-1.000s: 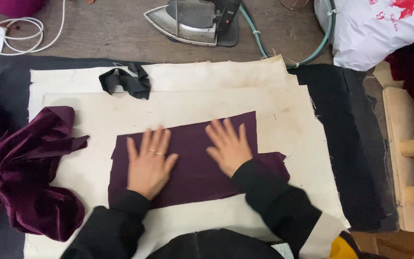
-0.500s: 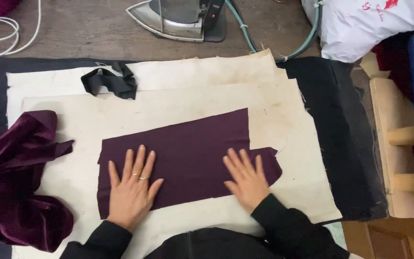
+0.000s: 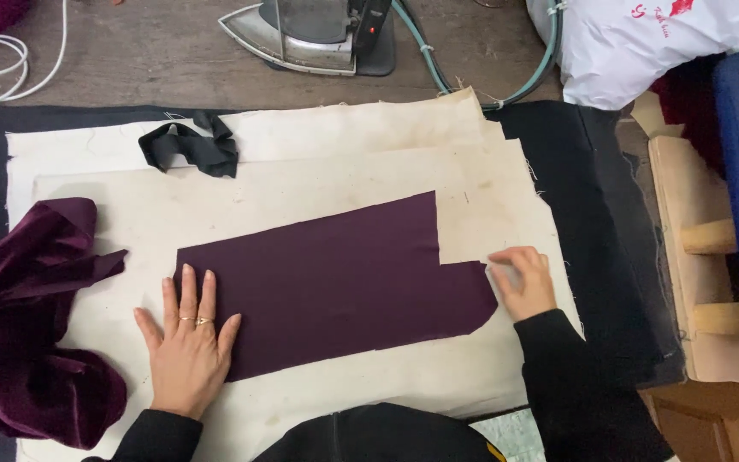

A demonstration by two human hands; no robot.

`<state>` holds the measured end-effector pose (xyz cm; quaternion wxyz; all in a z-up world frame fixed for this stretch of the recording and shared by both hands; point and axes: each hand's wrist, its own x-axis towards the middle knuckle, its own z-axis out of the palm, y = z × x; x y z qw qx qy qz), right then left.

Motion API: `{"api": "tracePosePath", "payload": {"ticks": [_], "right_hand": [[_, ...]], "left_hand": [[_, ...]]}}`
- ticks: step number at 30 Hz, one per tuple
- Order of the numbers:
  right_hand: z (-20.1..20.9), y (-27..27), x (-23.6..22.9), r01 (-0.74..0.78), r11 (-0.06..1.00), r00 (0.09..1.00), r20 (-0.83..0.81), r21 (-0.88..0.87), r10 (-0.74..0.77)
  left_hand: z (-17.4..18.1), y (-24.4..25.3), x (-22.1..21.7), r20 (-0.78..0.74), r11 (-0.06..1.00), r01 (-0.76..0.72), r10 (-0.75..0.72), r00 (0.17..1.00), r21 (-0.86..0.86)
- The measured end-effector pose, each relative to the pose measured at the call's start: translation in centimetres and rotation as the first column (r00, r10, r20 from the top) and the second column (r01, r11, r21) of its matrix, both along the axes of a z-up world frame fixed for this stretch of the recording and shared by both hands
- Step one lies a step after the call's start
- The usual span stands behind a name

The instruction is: Arranging and aligning cut fabric pieces on a workspace, then retrieving more pieces from a cabinet.

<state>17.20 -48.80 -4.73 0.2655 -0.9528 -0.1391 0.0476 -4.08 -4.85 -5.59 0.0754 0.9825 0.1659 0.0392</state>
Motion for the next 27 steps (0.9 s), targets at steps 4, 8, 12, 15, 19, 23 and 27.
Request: {"api": "tracePosePath", "payload": {"ticks": [4,8,12,15,19,23,27], "right_hand": [[-0.8,0.6,0.4,-0.003,0.998,0.998,-0.063,-0.067,-0.001],[-0.7,0.2,0.9,-0.038,0.999,0.995,-0.093,-0.03,0.035],[2.0,1.4,0.7,0.032,0.998,0.989,-0.139,-0.059,-0.04],[-0.1,0.4,1.6,0.03,0.992,0.994,-0.097,-0.125,-0.042],[-1.2,0.5,1.7,-0.039,0.997,0.995,-0.098,-0.059,0.033],[0.7,1.5,1.7,0.027,0.995,0.975,-0.215,-0.096,-0.047],[2.8,1.6,1.5,0.064,0.995,0.979,-0.189,-0.075,-0.078]], "left_hand": [[-0.3,-0.4,0.1,-0.017,1.0,0.002,-0.002,1.0,-0.007],[-0.4,-0.7,0.1,0.028,1.0,0.006,-0.006,1.0,0.023],[-0.4,-0.7,0.1,0.04,0.998,0.001,-0.003,0.999,0.057],[-0.3,-0.8,0.1,0.051,0.998,0.002,-0.005,0.999,0.06],[-0.3,-0.7,0.1,0.031,0.999,0.002,-0.004,1.0,0.043],[-0.1,-0.8,0.1,0.047,0.999,0.004,-0.007,0.999,0.052],[-0.1,-0.8,0.2,0.053,0.999,0.001,-0.003,0.999,0.047]]}}
